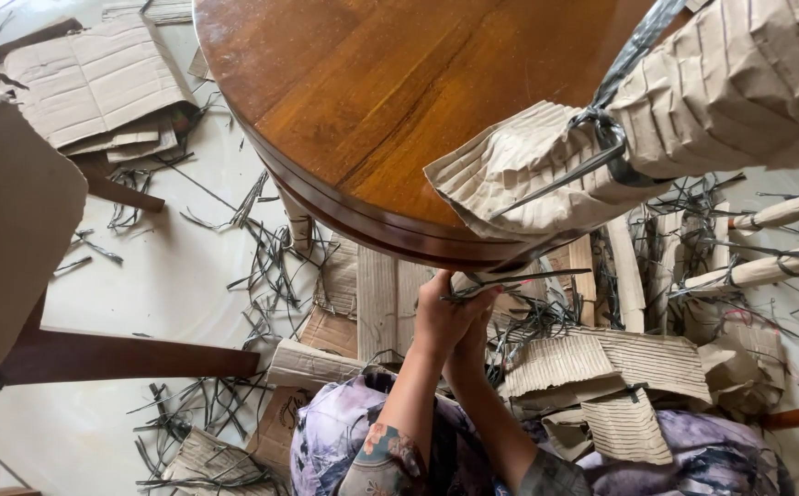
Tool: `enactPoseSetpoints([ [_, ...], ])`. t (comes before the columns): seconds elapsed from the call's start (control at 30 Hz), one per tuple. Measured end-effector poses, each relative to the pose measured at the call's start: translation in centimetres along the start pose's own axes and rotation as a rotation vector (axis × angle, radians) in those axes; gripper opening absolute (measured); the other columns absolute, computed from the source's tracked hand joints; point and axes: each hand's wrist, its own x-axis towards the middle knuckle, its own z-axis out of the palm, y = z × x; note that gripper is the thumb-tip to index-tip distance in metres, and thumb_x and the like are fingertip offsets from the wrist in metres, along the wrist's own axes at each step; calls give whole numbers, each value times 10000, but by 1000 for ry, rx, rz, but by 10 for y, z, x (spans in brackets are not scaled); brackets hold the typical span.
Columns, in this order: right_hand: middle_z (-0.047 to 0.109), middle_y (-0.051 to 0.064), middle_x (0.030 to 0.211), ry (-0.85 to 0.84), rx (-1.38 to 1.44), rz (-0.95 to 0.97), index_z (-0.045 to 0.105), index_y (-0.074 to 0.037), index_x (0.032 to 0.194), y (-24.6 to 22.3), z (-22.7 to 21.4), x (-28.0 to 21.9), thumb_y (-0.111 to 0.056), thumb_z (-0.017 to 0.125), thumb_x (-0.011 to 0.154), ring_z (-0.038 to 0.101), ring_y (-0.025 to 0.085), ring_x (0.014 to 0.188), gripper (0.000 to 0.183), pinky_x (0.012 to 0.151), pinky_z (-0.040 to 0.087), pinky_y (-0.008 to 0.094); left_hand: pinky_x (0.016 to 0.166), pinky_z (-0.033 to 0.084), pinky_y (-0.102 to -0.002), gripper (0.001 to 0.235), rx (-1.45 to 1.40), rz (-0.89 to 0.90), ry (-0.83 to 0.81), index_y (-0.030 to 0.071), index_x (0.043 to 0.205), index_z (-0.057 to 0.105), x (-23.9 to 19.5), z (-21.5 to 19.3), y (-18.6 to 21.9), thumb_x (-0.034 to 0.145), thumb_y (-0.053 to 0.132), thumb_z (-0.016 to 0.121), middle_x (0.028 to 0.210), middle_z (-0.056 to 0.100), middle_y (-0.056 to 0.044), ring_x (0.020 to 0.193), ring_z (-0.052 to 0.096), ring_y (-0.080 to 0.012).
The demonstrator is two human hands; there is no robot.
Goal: Wrapping wooden table legs with protective cardboard and securing them with wire ties using a twisting tool.
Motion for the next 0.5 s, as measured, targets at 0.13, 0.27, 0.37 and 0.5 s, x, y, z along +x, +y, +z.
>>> enactPoseSetpoints([
  [0.13,495,263,1312,-20,1,0,439,-36,1438,4,-14,-1,-289,850,725,628,466,1120,861,894,540,574,784,564,-481,561,26,-21,-4,182,1118,691,2,12,3,659,421,909,914,747,-108,923,729,-362],
  [0.27,492,270,1331,-66,-1,5,437,-38,1451,15,-30,3,-284,834,746,615,473,1146,846,924,524,577,747,578,-449,507,111,-18,42,217,1054,685,-2,37,2,672,481,890,851,731,-90,852,728,-356],
  [0.37,490,274,1344,-90,-6,19,436,-39,1460,23,-47,11,-281,824,759,606,477,1164,837,944,513,578,737,584,-402,462,97,15,72,212,1009,684,-3,59,8,689,472,892,809,721,-80,798,734,-338],
  [0.5,487,281,1363,-114,-6,30,435,-41,1473,34,-73,17,-276,808,779,592,484,1190,822,974,497,581,751,581,-411,446,-6,6,90,166,994,689,-2,80,17,698,417,908,806,721,-119,824,734,-362],
])
